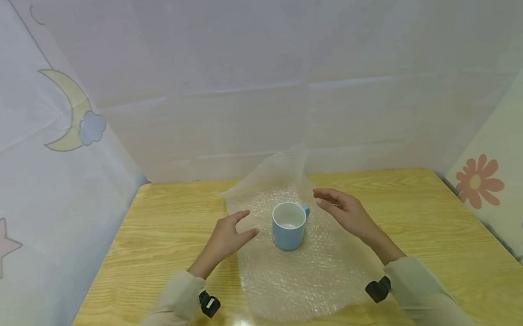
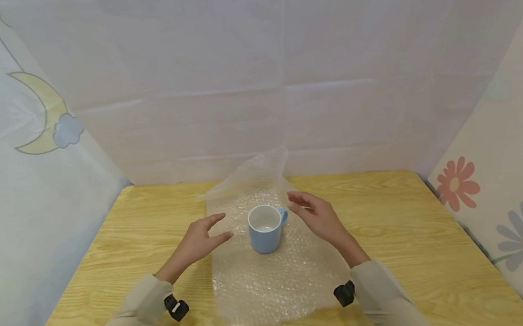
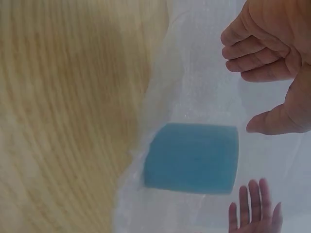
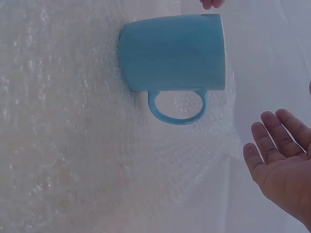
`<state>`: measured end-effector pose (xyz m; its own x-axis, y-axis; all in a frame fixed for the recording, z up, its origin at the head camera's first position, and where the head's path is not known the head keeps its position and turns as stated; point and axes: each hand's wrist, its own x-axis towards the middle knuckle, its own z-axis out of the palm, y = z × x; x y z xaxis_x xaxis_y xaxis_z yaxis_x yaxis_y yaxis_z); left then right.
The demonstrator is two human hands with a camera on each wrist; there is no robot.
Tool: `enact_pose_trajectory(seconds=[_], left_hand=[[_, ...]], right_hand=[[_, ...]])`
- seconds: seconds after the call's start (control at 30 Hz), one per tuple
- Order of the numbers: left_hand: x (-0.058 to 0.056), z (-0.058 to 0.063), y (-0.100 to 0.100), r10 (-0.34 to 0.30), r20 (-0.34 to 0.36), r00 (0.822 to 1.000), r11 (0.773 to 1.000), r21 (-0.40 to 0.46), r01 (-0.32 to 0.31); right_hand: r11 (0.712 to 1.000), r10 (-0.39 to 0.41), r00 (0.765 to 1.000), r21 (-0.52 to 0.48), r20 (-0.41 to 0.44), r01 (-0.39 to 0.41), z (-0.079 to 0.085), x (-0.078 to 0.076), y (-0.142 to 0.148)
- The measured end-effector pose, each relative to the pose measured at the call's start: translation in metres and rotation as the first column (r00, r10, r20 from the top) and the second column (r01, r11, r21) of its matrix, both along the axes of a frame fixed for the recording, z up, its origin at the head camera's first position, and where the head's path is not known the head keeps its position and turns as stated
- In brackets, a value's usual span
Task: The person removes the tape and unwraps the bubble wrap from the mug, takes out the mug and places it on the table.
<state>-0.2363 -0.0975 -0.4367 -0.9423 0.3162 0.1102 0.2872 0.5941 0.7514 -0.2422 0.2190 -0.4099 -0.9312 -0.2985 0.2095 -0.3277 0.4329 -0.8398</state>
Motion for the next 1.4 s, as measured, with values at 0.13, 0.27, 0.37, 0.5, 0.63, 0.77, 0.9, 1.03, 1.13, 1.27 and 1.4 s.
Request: enact_pose_trajectory(seconds=[0.13, 0.27, 0.37, 0.5, 0.63, 0.77, 0.9, 1.03, 1.13, 1.27, 1.4], left_hand=[[0.008, -0.007, 0.006, -0.085, -0.023, 0.996, 0.993, -0.084, 0.083], [0.015, -0.014, 0.011, -0.19, -0.037, 0.981, 0.971, -0.155, 0.183], [0.02, -0.019, 0.014, -0.233, -0.008, 0.972, 0.951, -0.21, 0.226], [0.026, -0.027, 0.017, -0.267, 0.053, 0.962, 0.923, -0.272, 0.271], [0.032, -0.031, 0.019, -0.292, 0.096, 0.952, 0.897, -0.317, 0.307], [0.035, -0.031, 0.021, -0.305, 0.126, 0.944, 0.87, -0.367, 0.33], [0.037, -0.032, 0.022, -0.319, 0.142, 0.937, 0.848, -0.4, 0.349], [0.038, -0.035, 0.022, -0.343, 0.152, 0.927, 0.815, -0.442, 0.374], [0.04, -0.037, 0.022, -0.355, 0.165, 0.92, 0.792, -0.469, 0.39], [0.042, -0.039, 0.025, -0.364, 0.178, 0.914, 0.769, -0.495, 0.403], [0.043, -0.041, 0.026, -0.363, 0.181, 0.914, 0.755, -0.518, 0.402]], right_hand=[[0.998, -0.015, 0.999, -0.054, 0.043, 0.017, -0.005, -0.007, -0.003], [0.993, -0.014, 0.998, -0.119, 0.067, 0.022, -0.011, -0.013, -0.006], [0.989, -0.005, 0.996, -0.149, 0.084, 0.018, -0.017, -0.016, -0.009], [0.987, 0.007, 0.993, -0.162, 0.114, 0.012, -0.026, -0.02, -0.013], [0.988, -0.033, 0.99, -0.145, 0.134, 0.053, -0.036, -0.025, -0.017], [0.987, -0.09, 0.987, -0.12, 0.133, 0.106, -0.045, -0.032, -0.021], [0.984, -0.124, 0.982, -0.113, 0.139, 0.141, -0.051, -0.036, -0.024], [0.982, -0.134, 0.977, -0.109, 0.164, 0.153, -0.056, -0.038, -0.024], [0.981, -0.13, 0.974, -0.117, 0.186, 0.153, -0.06, -0.039, -0.024], [0.982, -0.125, 0.973, -0.113, 0.193, 0.149, -0.066, -0.042, -0.024], [0.985, -0.116, 0.972, -0.102, 0.204, 0.139, -0.072, -0.044, -0.025]])
